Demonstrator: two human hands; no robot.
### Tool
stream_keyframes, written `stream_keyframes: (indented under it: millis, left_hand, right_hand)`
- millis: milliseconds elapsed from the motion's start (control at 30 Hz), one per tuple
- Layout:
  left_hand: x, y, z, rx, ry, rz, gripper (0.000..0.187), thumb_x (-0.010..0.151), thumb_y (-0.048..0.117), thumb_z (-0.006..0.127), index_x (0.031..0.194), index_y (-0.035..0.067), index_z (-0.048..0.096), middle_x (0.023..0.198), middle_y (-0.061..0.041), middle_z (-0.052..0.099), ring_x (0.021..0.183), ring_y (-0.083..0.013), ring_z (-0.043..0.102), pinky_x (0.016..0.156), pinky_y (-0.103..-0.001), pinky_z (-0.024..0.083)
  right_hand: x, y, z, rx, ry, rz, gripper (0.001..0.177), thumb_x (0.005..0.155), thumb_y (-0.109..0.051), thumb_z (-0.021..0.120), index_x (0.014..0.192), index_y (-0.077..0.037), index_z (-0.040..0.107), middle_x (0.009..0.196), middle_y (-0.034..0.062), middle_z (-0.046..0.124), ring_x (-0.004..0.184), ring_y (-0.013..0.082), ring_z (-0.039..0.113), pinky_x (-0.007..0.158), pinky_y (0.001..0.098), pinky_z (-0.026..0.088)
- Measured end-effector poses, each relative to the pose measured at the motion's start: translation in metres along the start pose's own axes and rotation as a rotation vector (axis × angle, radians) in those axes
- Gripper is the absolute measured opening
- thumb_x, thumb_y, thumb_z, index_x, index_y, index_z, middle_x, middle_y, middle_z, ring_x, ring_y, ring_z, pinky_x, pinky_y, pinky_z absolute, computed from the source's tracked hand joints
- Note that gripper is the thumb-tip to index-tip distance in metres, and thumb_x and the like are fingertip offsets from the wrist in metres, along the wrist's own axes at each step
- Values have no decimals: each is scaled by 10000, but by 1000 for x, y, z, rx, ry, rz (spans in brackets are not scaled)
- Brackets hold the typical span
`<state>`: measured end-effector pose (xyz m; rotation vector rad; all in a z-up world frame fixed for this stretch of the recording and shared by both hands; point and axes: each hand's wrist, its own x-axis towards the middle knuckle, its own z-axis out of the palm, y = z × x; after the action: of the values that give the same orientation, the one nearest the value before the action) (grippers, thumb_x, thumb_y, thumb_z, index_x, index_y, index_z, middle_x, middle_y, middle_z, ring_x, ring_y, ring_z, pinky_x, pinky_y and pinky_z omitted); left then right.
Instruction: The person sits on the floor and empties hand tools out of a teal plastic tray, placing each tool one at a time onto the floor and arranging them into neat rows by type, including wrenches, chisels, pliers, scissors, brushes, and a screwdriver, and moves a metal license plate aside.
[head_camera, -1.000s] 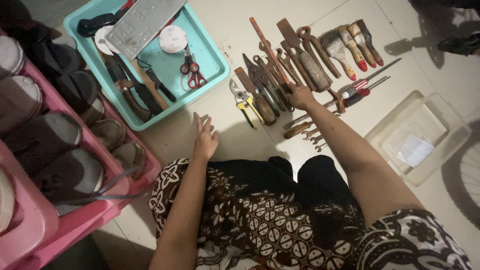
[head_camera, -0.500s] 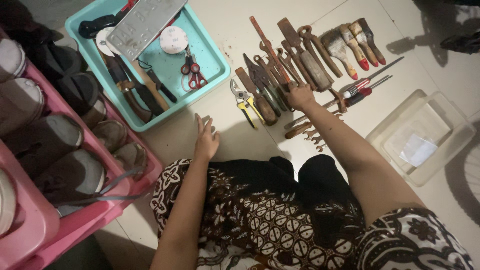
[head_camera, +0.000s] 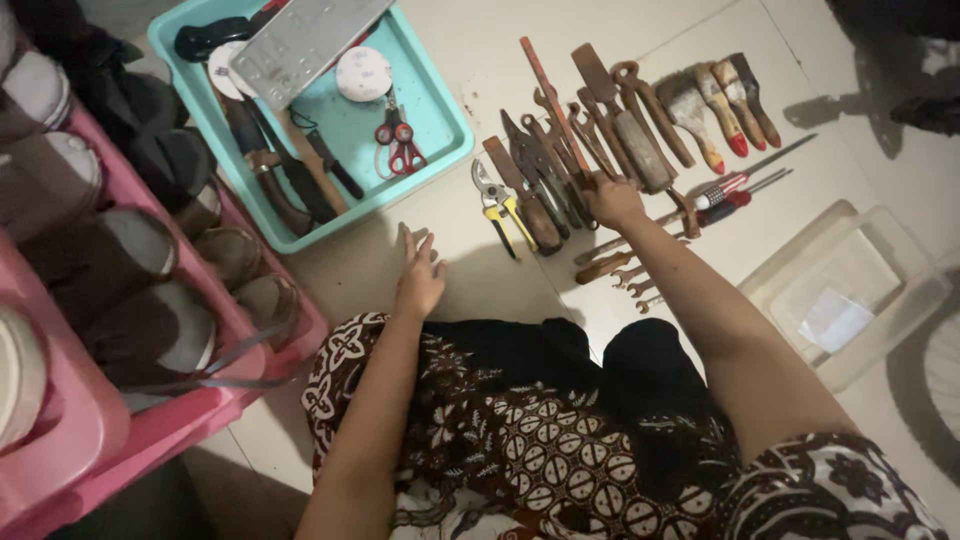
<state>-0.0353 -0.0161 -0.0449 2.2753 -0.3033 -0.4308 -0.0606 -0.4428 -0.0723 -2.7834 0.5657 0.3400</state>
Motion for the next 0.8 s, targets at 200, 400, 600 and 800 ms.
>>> stream_keyframes:
  millis: [200,400,600,800]
  left_hand:
    - [3,-8,6,-25,50,75,569,939,115,649,1478,40,484,1696,-253,32,1221,-319,659,992,-418,547]
    - [3,-4,3,-52,65,90,563,930,107,651,1463,27,492,1688,-274,32,1221,-335,665,992,-425,551]
    - [7,-4,-8,-68,226,141,584,935,112,664,1485,16,493,1695,-211,162,1237,-334,672,1016,-412,562]
    - [14,-5,-40,-40,261,-93,661,953,122,626,1551,38,357,1710,-204,80,1295,-350,574,1033,-446,504]
  right_hand:
    - [-14,-23,-24,-29,125,-67,583,955,-364,633,1493,-167,525,1337,289,533,1241,494,489,1028,569,427]
    - [-15,-64,-40,42,284,-282,417,946,-254,688,1317,-70,639,1326,249,572,1239,453,521,1058,509,436]
    - [-23,-121,-59,115,319,-510,320,927,-187,691,1226,-72,682,1336,236,591,1207,441,549,1050,500,438]
    - [-35,-187,-80,74,214,-636,324,900,-139,712,1216,-75,674,1337,211,584,1182,437,560,1031,501,465]
